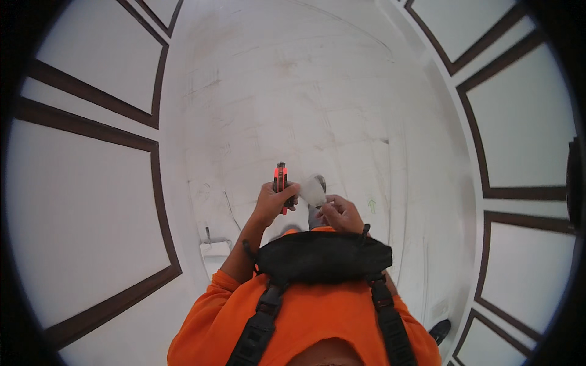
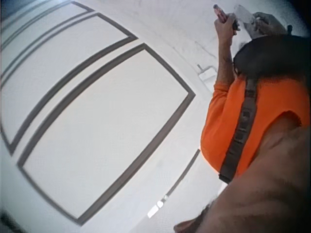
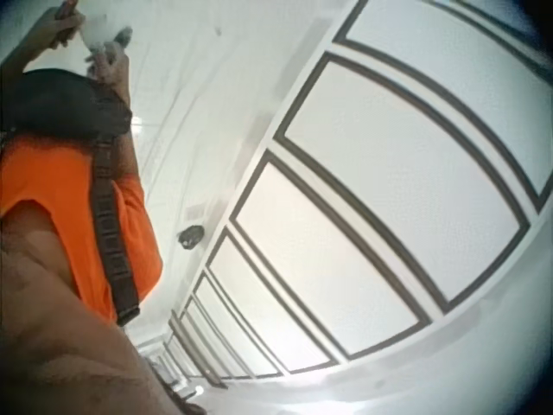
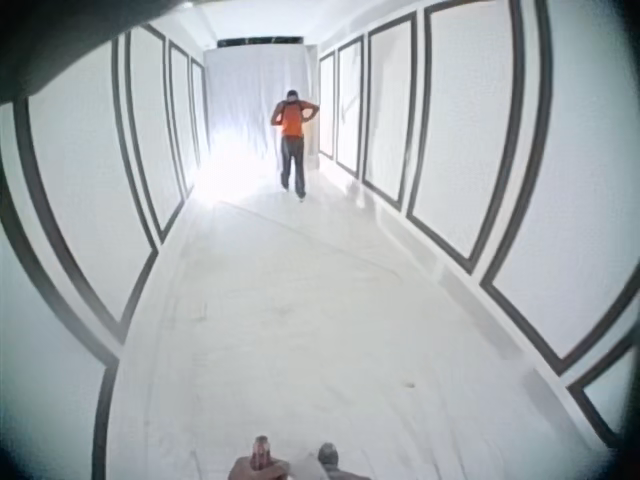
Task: The person retrieves a utility knife and a scraper from a storage area and walks into another room. They then adjust the blade of the utility knife before picking up a hammer and a container from a table.
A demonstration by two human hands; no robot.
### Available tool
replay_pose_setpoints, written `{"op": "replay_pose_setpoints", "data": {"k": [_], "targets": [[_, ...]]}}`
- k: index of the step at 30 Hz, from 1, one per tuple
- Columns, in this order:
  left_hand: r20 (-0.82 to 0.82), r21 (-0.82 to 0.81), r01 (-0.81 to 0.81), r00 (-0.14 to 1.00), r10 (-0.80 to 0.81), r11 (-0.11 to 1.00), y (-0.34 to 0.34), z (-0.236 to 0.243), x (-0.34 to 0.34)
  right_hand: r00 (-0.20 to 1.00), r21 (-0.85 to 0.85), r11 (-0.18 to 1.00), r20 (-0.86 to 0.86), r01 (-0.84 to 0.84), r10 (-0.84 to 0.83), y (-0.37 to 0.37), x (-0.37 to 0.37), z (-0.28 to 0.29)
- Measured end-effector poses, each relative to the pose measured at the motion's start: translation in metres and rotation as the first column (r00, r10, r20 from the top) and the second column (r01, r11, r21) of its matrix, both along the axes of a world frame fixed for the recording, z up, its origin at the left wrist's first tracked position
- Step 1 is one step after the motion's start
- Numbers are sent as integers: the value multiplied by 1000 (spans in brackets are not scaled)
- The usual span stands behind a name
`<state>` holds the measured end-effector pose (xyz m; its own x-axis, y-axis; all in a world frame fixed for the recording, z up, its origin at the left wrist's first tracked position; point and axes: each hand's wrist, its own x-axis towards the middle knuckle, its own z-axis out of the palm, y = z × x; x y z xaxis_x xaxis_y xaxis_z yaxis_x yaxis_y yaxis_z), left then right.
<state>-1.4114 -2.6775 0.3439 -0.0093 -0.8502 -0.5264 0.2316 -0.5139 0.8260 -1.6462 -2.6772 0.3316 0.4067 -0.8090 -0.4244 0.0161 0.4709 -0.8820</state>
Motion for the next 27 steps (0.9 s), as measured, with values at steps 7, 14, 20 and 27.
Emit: {"op": "replay_pose_setpoints", "data": {"k": [7,14,20,27], "targets": [[171,48,-211,965,200,976,-162,1,22,954,-53,967,-182,-251,237,-233,45,-25],[192,141,-388,913,359,911,-309,-47,110,889,87,984,-445,158,-103,-449,29,-154],[147,163,-378,923,357,911,-509,-68,198,483,-184,863,-764,471,-427,-485,-109,-274],[234,-43,-346,908,346,937,-766,-13,301,463,-111,806,-770,581,-440,-634,3,-209]]}}
